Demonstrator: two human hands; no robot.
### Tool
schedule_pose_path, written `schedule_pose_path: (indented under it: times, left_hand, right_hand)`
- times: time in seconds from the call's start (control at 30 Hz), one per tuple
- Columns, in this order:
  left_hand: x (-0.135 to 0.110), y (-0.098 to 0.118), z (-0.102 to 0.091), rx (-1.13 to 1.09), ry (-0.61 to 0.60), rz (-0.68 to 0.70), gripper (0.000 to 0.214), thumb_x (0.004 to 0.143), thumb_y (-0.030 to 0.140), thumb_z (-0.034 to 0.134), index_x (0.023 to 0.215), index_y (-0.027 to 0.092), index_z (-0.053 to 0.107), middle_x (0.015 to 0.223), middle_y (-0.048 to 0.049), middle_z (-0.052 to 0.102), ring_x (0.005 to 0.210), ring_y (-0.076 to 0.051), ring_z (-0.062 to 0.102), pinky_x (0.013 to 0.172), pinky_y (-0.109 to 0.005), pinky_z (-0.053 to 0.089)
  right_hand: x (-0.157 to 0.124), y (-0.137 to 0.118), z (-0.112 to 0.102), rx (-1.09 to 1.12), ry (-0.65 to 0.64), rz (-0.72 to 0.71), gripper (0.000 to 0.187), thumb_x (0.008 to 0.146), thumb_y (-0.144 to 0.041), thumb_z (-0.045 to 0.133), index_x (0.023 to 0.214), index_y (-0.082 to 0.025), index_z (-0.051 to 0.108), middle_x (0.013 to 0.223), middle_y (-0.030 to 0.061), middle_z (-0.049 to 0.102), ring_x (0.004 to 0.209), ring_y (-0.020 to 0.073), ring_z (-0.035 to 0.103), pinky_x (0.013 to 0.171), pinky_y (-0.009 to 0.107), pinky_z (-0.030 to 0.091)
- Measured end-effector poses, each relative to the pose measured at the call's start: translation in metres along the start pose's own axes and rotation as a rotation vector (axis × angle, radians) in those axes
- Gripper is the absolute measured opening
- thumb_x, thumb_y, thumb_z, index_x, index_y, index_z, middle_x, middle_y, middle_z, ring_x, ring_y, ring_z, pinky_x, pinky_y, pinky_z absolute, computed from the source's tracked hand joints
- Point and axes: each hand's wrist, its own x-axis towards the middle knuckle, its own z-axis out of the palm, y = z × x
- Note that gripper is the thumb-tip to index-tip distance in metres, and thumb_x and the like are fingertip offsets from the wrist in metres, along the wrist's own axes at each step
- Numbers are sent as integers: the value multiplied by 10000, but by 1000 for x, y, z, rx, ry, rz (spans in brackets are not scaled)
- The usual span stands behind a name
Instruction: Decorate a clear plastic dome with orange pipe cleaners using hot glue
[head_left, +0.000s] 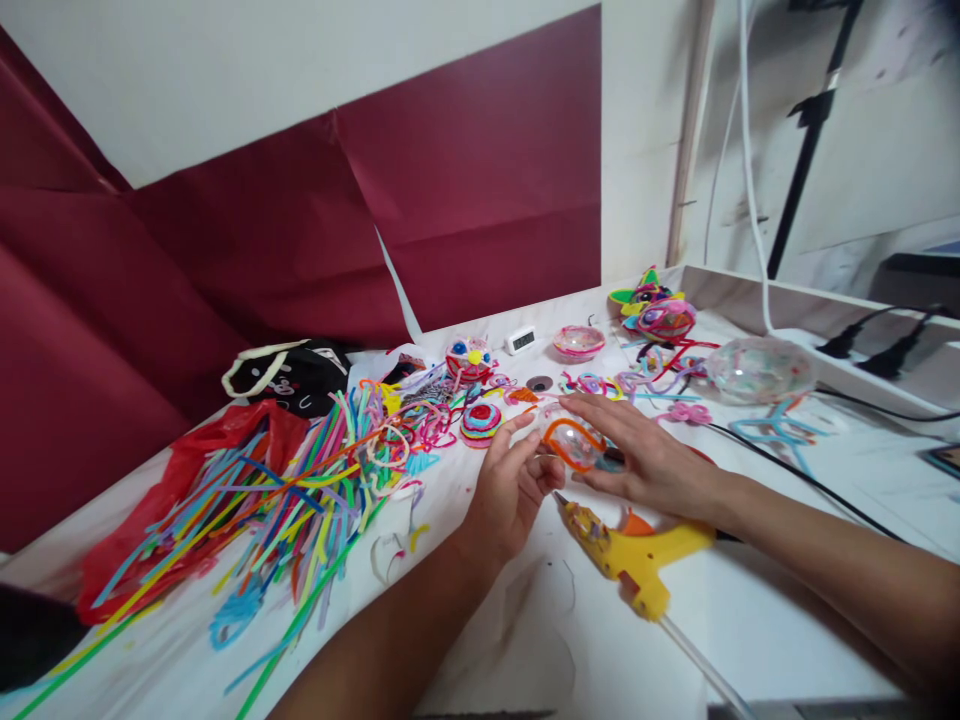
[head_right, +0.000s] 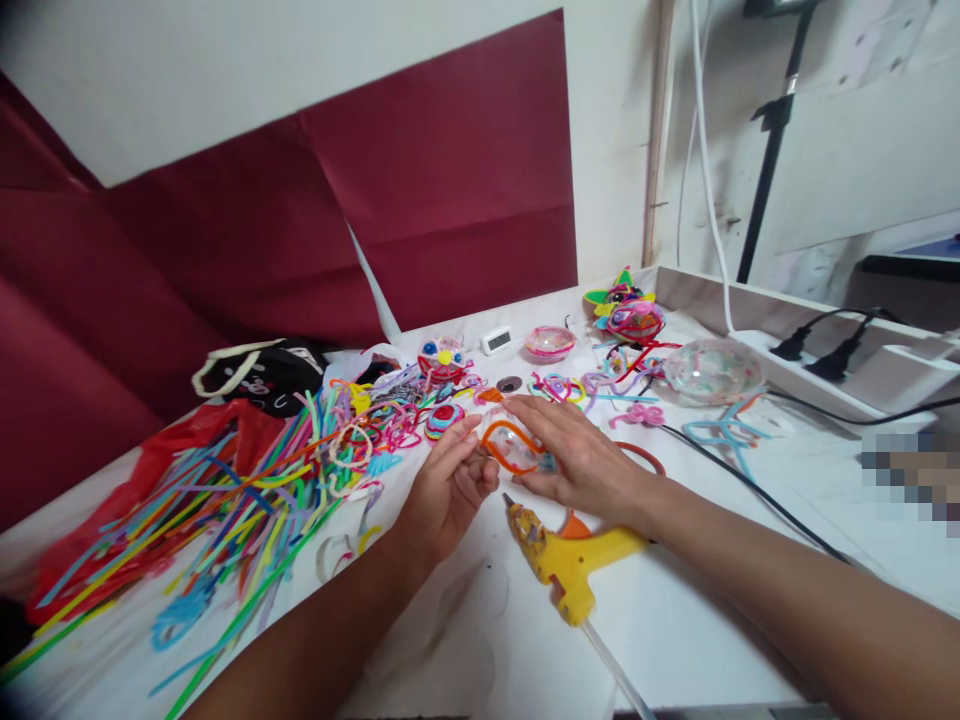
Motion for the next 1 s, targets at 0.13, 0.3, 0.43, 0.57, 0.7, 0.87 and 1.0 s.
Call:
schedule_pose_path:
  times: [0.13, 0.3, 0.43, 0.57, 0.7, 0.87, 1.0]
  left_hand:
    - [1, 2, -2, 29, -9, 18, 382, 821, 214, 565, 1174, 221, 418, 623, 39, 565, 522, -92, 584, 489, -174, 412]
    - [3, 5, -7, 126, -90, -9, 406, 812, 301, 600, 1192, 217, 481, 519, 61, 492, 435, -68, 512, 410, -152, 286]
    - [4, 5, -9, 164, -103, -14, 374, 784, 310, 638, 1131, 202, 553, 556, 45, 507, 452, -58, 509, 406, -156, 257]
    - [8, 3, -12, 150, -87, -6, 331, 753, 255, 676, 1069, 197, 596, 741, 0, 590, 553, -59, 553, 455, -158, 309]
    - [12, 1, -17, 125, -107, 27, 309, 739, 233, 692, 1034, 176, 616, 796, -14, 599, 602, -64, 544, 476, -166, 342]
    - [15, 0, -19, 96, -110, 53, 318, 696, 215, 735, 990, 158, 629, 796, -18, 607, 631, -69, 529, 483, -170, 361]
    - [18, -1, -22, 55, -64, 43, 344, 681, 196, 744, 1000, 170, 619, 793, -2, 607, 628, -64, 536, 488, -167, 364]
  right_hand:
    - [0, -1, -3, 44, -23, 28, 723, 792, -318, 624, 1419, -230, 276, 1412, 116, 421, 1299, 242, 385, 1051, 436, 351]
    - [3, -5, -9, 99, -103, 87, 737, 777, -319, 627, 1421, -223, 282, 1430, 121, 398, 1312, 260, 370, 1044, 450, 357]
    - [3, -5, -12, 135, -151, 88, 747, 778, -314, 623, 1426, -213, 266, 1455, 123, 360, 1332, 248, 339, 1059, 442, 337]
    - [2, -3, -10, 138, -168, 68, 766, 777, -300, 619, 1438, -225, 241, 1474, 108, 334, 1350, 246, 308, 1072, 441, 316]
    - [3, -3, -10, 139, -188, 77, 775, 773, -305, 618, 1444, -225, 237, 1471, 112, 341, 1348, 260, 312, 1064, 452, 327]
    - [4, -4, -8, 153, -192, 87, 767, 768, -309, 620, 1440, -213, 261, 1465, 115, 354, 1344, 268, 320, 1066, 457, 324]
    - [6, -2, -17, 144, -209, 72, 852, 750, -407, 652, 1456, -222, 213, 1487, 113, 313, 1340, 274, 328, 1062, 441, 339]
